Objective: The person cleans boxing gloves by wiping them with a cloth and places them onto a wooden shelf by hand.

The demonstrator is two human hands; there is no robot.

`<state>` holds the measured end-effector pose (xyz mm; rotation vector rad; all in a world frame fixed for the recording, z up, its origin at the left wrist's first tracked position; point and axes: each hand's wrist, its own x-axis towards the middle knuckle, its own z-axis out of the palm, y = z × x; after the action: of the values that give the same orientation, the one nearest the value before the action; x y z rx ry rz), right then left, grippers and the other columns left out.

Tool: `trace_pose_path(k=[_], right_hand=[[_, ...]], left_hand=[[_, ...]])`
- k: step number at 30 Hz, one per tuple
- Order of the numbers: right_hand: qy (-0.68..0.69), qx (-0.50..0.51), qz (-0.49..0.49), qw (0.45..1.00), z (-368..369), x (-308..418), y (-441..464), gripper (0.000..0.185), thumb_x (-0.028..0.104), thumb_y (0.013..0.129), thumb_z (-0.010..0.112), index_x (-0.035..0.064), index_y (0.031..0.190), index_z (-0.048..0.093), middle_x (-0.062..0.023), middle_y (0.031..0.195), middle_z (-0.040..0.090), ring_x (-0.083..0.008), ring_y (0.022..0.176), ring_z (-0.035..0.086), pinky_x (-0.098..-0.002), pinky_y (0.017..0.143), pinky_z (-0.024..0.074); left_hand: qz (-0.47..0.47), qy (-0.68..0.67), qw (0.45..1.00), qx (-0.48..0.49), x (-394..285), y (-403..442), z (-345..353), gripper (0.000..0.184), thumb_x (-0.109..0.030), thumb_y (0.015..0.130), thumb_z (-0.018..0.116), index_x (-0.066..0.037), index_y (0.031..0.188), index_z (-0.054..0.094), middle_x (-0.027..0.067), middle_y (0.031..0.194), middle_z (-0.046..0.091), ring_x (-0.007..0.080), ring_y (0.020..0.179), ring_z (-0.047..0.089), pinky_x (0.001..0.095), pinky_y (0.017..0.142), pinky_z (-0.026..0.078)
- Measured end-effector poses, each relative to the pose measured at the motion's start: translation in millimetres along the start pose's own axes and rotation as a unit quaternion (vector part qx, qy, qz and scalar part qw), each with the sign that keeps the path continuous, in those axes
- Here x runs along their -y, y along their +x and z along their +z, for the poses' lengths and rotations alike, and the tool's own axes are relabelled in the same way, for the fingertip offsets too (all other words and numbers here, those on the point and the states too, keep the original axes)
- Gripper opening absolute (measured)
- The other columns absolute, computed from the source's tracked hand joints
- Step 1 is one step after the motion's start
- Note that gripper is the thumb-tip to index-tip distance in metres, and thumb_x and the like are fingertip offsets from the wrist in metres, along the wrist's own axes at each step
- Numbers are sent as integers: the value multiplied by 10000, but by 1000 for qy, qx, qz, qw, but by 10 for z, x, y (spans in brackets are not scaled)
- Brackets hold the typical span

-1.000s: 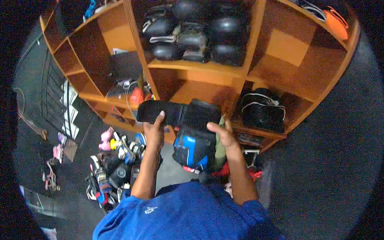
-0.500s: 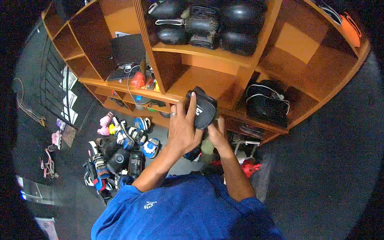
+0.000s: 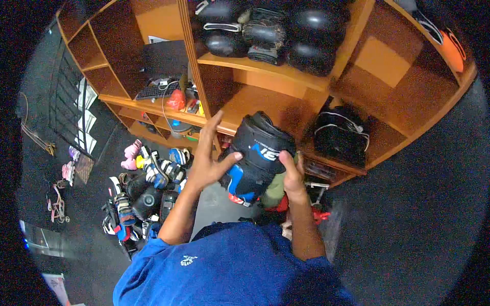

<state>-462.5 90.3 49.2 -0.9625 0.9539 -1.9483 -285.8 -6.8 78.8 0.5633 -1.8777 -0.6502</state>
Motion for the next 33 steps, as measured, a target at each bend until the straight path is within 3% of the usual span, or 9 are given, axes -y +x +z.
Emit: trace_pose_path(k=[3,8,12,16,20,23,25,29,33], right_hand=[[-56,-3,-49,997,73,-106,49,343,281,914,510,-1,1096,584,-61,1012,623,-177,912,582,-319,853,442],[-363,-109,-42,924,-143,-406,236,396,376,922,513,20,789,624,-25,714,601,-126,700,534,-289,673,429],[-254,-198,15,947,-206,-298,375,316,321,894,575,20,813,626,-25,648,585,-110,636,536,-259,648,430],[-107,-221,60,967,-200,31,394,379,389,904,529,18,930,604,-62,762,606,-155,669,577,-292,652,482],[26,-45,-69,996,297,157,295,497,385,918,487,1,1228,432,-157,1193,500,-247,1068,508,-367,943,382],[-439,105,-200,869,442,-123,237,661,295,876,581,-2,1376,266,-195,1445,254,-306,1344,235,-433,1100,171],[-494,55,-234,835,407,-213,98,638,178,843,618,15,1370,298,-199,1385,368,-294,1293,347,-418,1067,253],[-399,146,62,903,-270,-228,64,497,52,802,624,22,1273,467,-151,1212,550,-198,1105,528,-315,963,382],[-427,155,-67,889,-288,260,21,626,1,725,655,37,1309,434,-105,1296,492,-205,1191,465,-327,1022,339]], left_hand=[[-199,-247,918,239,384,-131,-79,610,-230,743,734,29,1234,484,139,1145,571,220,1061,535,357,924,412],[-259,-274,919,116,192,-240,-62,471,-205,736,755,48,1087,569,102,977,645,154,882,603,298,805,480],[-254,-80,963,30,85,-199,-208,471,-230,730,749,35,1076,570,146,883,665,170,794,640,317,724,503],[-298,-78,951,-34,315,-222,-261,466,-257,742,736,40,1062,573,169,903,666,216,805,653,342,735,508],[-311,-113,943,-34,370,-260,-133,466,-275,758,724,46,1060,575,153,888,664,196,782,644,330,708,507],[-334,-195,922,22,278,-246,-26,465,-274,762,723,43,1068,576,126,888,660,160,768,624,308,702,500],[-349,-171,920,54,355,-190,-88,479,-294,775,712,46,1083,573,103,911,653,135,788,603,288,715,489],[-358,-273,890,67,737,-119,-372,519,-338,790,690,42,1118,559,106,981,642,160,824,604,297,746,490],[-324,-311,859,246,629,61,-702,632,-364,767,703,17,1230,502,102,1119,596,187,987,561,330,868,451]])
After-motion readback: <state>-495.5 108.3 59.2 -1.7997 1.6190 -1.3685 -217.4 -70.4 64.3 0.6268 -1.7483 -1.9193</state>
